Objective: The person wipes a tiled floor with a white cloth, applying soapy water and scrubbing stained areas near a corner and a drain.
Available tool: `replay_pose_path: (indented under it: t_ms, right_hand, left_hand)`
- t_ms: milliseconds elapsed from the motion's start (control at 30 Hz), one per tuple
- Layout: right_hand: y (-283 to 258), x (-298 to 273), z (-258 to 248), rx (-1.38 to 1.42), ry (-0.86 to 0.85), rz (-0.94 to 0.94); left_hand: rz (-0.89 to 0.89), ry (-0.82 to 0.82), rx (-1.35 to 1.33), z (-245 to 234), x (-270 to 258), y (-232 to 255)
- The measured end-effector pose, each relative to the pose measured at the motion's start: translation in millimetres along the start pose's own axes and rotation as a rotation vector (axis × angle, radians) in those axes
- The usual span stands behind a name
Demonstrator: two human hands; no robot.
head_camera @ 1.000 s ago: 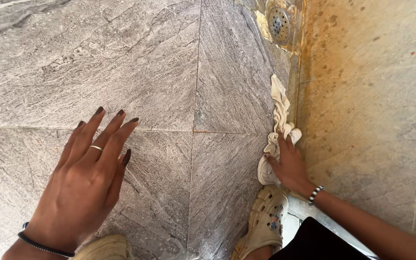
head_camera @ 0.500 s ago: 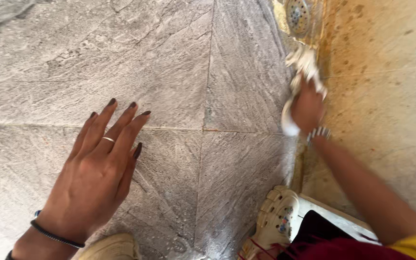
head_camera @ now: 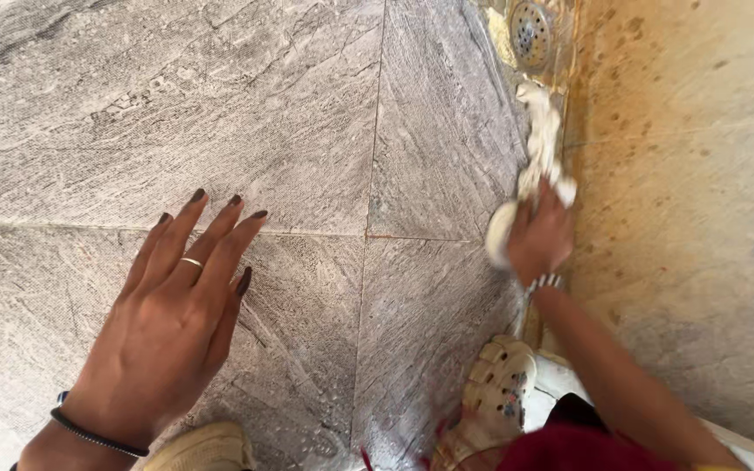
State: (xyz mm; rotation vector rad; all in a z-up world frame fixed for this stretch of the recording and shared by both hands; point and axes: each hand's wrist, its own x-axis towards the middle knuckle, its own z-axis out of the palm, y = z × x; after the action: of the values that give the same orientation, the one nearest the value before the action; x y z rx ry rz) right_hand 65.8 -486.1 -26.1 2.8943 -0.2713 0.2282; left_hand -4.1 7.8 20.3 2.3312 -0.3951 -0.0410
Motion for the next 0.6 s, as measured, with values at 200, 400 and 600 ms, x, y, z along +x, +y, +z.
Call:
replay_pose_path:
  t_ms: [200,400,600]
  right_hand:
    - [-36,-58,-42,0.19,-0.203,-0.058]
    - [-15,-29,0,0.123,-0.122,-0.057]
    - [25,77,51,0.127,-0.072,-0.134]
  left_hand:
    - [-0.001,-0.012,0.022,9,3,2]
    - [0.01,-0.061,0.083,20,6,-5]
    - [0.034,-0.048,0.033,18,15,-1]
